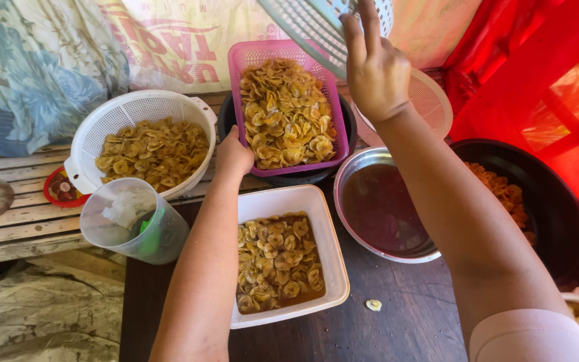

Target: The person transfers sliced banana chips from a pink basket into a white colander, then pours a dark liquid from a metal bowl into a plastic cup. They pour the chips from a white container into the colander, add liquid from the cup using a green scoop, and shake the container to mix the contents.

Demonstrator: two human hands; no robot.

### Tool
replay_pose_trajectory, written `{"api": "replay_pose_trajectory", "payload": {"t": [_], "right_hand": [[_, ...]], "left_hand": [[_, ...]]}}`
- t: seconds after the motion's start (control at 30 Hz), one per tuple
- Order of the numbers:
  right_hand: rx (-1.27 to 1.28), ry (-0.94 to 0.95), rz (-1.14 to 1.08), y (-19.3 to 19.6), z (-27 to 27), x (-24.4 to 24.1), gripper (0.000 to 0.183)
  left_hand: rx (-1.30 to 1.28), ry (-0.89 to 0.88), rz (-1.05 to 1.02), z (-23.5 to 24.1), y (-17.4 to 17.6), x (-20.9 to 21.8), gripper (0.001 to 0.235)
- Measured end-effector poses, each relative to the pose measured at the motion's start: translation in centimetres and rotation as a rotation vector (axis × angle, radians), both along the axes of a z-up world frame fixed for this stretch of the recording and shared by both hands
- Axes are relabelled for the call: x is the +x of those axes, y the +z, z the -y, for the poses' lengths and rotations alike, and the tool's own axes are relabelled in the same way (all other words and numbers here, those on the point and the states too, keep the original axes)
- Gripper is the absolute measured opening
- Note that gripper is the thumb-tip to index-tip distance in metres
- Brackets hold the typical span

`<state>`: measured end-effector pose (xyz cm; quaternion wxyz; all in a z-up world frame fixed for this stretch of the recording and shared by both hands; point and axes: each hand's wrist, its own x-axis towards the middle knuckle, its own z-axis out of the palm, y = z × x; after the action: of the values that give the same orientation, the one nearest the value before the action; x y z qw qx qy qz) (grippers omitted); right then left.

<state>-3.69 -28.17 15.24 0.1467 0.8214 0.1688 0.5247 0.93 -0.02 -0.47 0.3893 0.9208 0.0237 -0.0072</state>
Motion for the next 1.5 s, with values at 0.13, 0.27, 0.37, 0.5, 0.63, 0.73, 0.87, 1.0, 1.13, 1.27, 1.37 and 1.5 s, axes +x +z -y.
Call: {"api": "replay_pose_trajectory", "payload": {"t": [0.13,0.27,0.37,0.5,0.63,0.73,0.87,1.0,1.13,1.27,1.37,1.5], "right_hand": [[-0.028,0.005,0.012,-1.1,1.5,-0.7,0.038],[0.062,0.06,0.061,-1.7,2.4,-1.7,0.043],[0.04,0.048,0.008,-2.6,2.3,-2.3,0.041],[0.101,0.037,0.028,-3.3,2.7,-2.3,0.044],[0.215,0.11,0.016,-4.5,2.7,-3.1,0.05],[0.214,0.047,-0.032,-4.2,2.3,-3.8,0.058],[0.428,0.127,-0.026,-3.7,2.4,-3.7,0.064],[0.881,0.184,-0.063,-6.8,3.4,-3.2,0.062],[1.342,0.81,-0.227,-6.5,4.2,-1.1,0.051],[1.786,0.736,-0.7,-1.9,3.5,-6.9,0.056],[1.707,0.654,-0.911,-0.6,5.4,-13.5,0.059],[1.003,-0.142,-0.572,-5.4,12.8,-20.7,0.049]], "left_hand": [[-0.032,0.007,-0.013,-0.1,-1.0,0.3,0.068],[-0.03,-0.016,0.139,-0.2,-1.7,1.1,0.062],[-0.026,-0.018,0.096,-0.5,-1.4,-0.1,0.049],[0.02,-0.031,0.115,-0.3,0.0,-0.4,0.039],[-0.18,0.016,-0.076,-0.2,-0.5,0.9,0.042],[-0.044,-0.022,0.054,-1.1,-2.0,1.2,0.041],[-0.043,-0.11,0.146,0.1,0.5,0.5,0.043],[-0.44,-0.156,0.162,0.7,7.1,-2.6,0.057],[-0.885,-0.151,-0.094,1.2,13.9,-3.4,0.054],[-0.864,-0.179,-0.03,1.0,14.7,-4.1,0.035],[-0.928,-0.186,-0.01,-1.3,14.7,-4.3,0.035],[-0.929,-0.066,0.036,-8.4,16.5,-3.8,0.037]]}}
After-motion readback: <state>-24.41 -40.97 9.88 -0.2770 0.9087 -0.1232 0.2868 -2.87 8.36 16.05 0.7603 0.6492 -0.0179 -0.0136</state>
